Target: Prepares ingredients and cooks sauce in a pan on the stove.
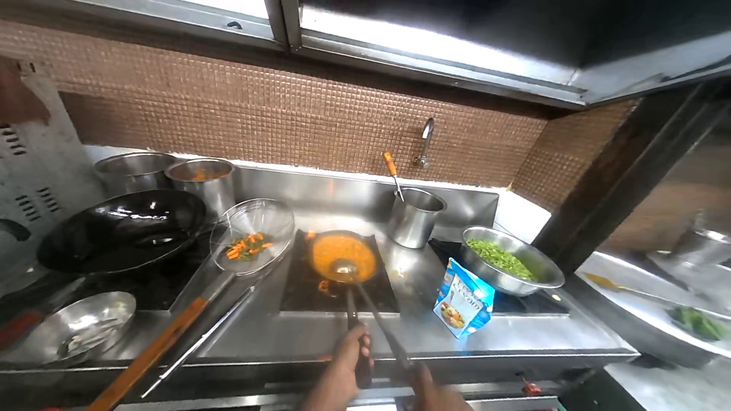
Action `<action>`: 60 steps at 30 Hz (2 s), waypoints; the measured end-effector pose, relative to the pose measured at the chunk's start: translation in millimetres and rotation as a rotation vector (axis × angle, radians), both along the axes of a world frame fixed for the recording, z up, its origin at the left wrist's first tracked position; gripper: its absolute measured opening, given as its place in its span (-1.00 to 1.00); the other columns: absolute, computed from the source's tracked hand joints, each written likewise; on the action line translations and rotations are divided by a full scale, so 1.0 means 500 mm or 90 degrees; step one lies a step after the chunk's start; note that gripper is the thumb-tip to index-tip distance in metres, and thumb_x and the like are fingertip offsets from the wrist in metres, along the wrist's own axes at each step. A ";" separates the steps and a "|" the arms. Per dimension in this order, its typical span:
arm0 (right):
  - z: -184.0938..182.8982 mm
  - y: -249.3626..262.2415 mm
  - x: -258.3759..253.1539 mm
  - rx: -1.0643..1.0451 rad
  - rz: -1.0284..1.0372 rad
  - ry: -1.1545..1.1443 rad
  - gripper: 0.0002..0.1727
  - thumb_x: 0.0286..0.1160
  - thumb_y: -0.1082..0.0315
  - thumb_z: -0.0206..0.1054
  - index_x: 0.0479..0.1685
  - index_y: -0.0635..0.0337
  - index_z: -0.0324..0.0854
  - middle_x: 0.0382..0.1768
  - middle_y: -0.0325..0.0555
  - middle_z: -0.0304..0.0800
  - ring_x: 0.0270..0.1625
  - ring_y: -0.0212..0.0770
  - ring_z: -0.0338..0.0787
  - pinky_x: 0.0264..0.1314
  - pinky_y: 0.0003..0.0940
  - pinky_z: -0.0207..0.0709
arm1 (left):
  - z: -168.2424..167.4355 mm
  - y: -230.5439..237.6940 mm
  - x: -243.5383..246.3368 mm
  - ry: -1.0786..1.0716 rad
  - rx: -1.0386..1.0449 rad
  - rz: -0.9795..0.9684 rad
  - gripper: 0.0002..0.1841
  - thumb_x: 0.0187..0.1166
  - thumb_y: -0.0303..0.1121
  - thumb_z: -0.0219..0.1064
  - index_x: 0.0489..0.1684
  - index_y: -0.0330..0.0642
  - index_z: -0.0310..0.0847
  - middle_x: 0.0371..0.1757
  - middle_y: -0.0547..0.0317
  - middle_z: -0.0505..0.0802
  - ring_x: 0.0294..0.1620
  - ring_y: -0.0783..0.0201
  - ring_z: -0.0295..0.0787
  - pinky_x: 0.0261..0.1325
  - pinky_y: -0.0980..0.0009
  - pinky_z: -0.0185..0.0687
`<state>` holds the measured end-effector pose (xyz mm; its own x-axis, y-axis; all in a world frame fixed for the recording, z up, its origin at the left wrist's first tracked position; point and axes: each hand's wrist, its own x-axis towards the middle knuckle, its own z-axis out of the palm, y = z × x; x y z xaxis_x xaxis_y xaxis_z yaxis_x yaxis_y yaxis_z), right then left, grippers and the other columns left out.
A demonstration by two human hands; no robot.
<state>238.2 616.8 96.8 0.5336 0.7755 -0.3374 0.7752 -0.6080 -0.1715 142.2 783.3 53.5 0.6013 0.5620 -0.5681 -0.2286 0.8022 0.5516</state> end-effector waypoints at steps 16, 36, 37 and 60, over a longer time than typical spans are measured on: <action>-0.021 0.073 0.042 -0.020 -0.034 0.003 -0.42 0.61 0.11 0.20 0.62 -0.04 0.30 0.12 0.15 0.83 0.16 0.25 0.85 0.14 0.30 0.66 | 0.049 -0.079 -0.008 0.003 -0.018 0.021 -0.77 0.81 -0.29 0.15 -0.30 -0.17 0.45 -0.63 0.26 0.49 -0.83 0.41 0.35 -0.80 0.53 0.45; -0.054 0.169 0.073 0.085 -0.025 0.180 -0.41 0.58 0.12 0.28 0.59 0.04 0.33 0.03 0.19 0.79 -0.01 0.18 0.85 0.06 0.23 0.67 | 0.035 -0.029 -0.049 -0.014 -0.010 -0.018 -0.80 0.83 -0.25 0.15 -0.19 -0.16 0.47 -0.59 0.27 0.50 -0.82 0.42 0.34 -0.78 0.52 0.46; -0.047 0.158 0.062 0.060 0.010 0.140 -0.40 0.58 0.13 0.27 0.60 0.04 0.32 0.06 0.21 0.80 0.09 0.23 0.83 0.14 0.29 0.64 | 0.035 -0.027 -0.050 -0.015 -0.009 -0.019 -0.80 0.83 -0.24 0.14 -0.19 -0.15 0.47 -0.59 0.27 0.49 -0.82 0.42 0.35 -0.78 0.53 0.46; -0.064 0.084 0.225 0.044 -0.020 0.100 -0.45 0.65 0.14 0.20 0.61 0.02 0.32 0.08 0.21 0.78 0.00 0.18 0.85 0.05 0.22 0.68 | 0.017 -0.006 -0.075 -0.030 -0.036 -0.031 -0.78 0.83 -0.22 0.13 -0.18 -0.16 0.47 -0.62 0.27 0.49 -0.86 0.43 0.34 -0.84 0.53 0.46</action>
<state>350.8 658.6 65.0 0.5034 0.7834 -0.3645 0.7161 -0.6144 -0.3313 104.9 780.2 62.1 0.6541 0.4992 -0.5683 -0.2132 0.8425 0.4948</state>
